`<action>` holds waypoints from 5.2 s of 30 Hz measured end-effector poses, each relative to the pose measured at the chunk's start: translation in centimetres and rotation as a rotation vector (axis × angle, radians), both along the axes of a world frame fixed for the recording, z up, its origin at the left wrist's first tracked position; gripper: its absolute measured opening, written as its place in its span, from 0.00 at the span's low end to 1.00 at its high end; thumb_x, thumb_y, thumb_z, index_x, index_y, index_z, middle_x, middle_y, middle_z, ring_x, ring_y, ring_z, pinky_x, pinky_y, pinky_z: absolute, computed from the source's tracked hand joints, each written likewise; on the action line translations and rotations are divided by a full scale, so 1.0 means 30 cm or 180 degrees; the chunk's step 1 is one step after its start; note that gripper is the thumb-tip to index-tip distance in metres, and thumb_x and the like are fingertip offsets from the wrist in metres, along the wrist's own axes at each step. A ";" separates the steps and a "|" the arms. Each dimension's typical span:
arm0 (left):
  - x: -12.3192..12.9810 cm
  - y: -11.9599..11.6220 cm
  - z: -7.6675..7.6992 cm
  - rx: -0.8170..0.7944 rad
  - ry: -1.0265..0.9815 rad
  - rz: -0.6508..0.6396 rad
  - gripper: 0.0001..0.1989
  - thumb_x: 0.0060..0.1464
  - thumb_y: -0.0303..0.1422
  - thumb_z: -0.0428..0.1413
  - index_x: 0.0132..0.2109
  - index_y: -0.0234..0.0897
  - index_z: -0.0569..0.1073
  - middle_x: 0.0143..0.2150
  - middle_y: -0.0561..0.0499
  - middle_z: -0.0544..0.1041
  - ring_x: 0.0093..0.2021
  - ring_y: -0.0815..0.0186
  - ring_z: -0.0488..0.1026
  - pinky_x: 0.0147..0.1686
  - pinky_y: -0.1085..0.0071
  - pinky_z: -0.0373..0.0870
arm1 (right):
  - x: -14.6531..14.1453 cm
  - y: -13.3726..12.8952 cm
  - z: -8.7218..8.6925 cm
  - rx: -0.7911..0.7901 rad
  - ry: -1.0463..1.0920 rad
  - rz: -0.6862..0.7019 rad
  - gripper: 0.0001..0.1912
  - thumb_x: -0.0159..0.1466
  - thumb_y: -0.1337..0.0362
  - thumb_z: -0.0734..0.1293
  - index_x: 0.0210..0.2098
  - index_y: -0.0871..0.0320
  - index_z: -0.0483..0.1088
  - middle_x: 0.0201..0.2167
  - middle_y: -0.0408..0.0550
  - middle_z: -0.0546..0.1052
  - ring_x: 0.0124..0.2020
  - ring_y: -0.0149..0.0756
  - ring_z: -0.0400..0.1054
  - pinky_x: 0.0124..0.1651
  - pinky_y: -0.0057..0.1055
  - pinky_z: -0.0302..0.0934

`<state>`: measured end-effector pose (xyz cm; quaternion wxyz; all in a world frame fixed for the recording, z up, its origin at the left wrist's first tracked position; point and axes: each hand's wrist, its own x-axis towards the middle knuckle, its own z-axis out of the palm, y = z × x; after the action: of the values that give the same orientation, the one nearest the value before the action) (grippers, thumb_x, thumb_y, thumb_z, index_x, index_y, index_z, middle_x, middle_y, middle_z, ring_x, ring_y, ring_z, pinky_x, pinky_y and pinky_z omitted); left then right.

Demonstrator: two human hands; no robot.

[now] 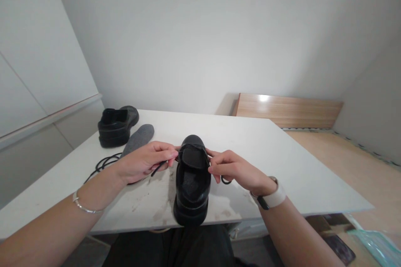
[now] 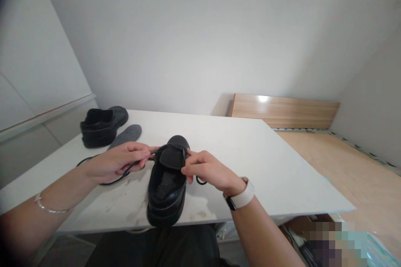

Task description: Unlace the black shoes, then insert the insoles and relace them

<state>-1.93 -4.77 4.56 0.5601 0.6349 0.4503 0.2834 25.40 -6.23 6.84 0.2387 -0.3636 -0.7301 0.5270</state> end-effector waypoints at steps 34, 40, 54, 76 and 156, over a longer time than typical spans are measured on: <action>0.183 -0.158 0.309 0.3660 0.0401 -0.0400 0.09 0.64 0.34 0.56 0.37 0.36 0.76 0.44 0.49 0.72 0.45 0.65 0.70 0.46 0.71 0.70 | -0.199 -0.159 0.260 0.2721 0.1871 -0.1151 0.14 0.72 0.70 0.59 0.47 0.55 0.75 0.44 0.46 0.75 0.44 0.33 0.71 0.50 0.33 0.68; 0.200 -0.173 0.312 0.4051 0.0018 -0.0442 0.06 0.62 0.30 0.59 0.35 0.35 0.78 0.39 0.49 0.68 0.38 0.68 0.67 0.38 0.72 0.69 | -0.133 -0.062 0.155 0.1191 0.1972 -0.0251 0.08 0.69 0.62 0.66 0.47 0.52 0.74 0.46 0.45 0.77 0.49 0.37 0.72 0.57 0.39 0.67; 0.227 -0.191 0.302 0.4051 -0.0119 -0.1022 0.05 0.58 0.29 0.61 0.34 0.38 0.80 0.47 0.43 0.72 0.49 0.59 0.70 0.47 0.64 0.73 | -0.193 -0.064 0.115 -0.0697 0.2716 0.0137 0.10 0.56 0.58 0.74 0.36 0.52 0.74 0.27 0.41 0.72 0.31 0.33 0.68 0.42 0.31 0.69; -0.068 0.088 0.058 0.1310 -0.2083 0.1543 0.06 0.60 0.33 0.58 0.40 0.35 0.75 0.20 0.57 0.63 0.20 0.74 0.50 0.18 0.78 0.51 | 0.098 0.125 -0.121 0.0376 0.3098 -0.2218 0.11 0.54 0.61 0.78 0.32 0.59 0.76 0.31 0.43 0.70 0.26 0.23 0.54 0.26 0.23 0.53; 0.080 -0.091 0.015 0.1575 0.0704 0.0527 0.17 0.61 0.32 0.53 0.57 0.42 0.69 0.44 0.50 0.83 0.45 0.62 0.80 0.46 0.68 0.74 | -0.094 -0.058 -0.120 0.2385 -0.0932 -0.1353 0.19 0.67 0.72 0.60 0.57 0.62 0.67 0.41 0.52 0.73 0.39 0.41 0.71 0.45 0.39 0.66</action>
<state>0.46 -7.50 5.02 0.3106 0.7404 0.4762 0.3585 22.56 -7.96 3.26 0.3508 -0.4647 -0.8057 0.1089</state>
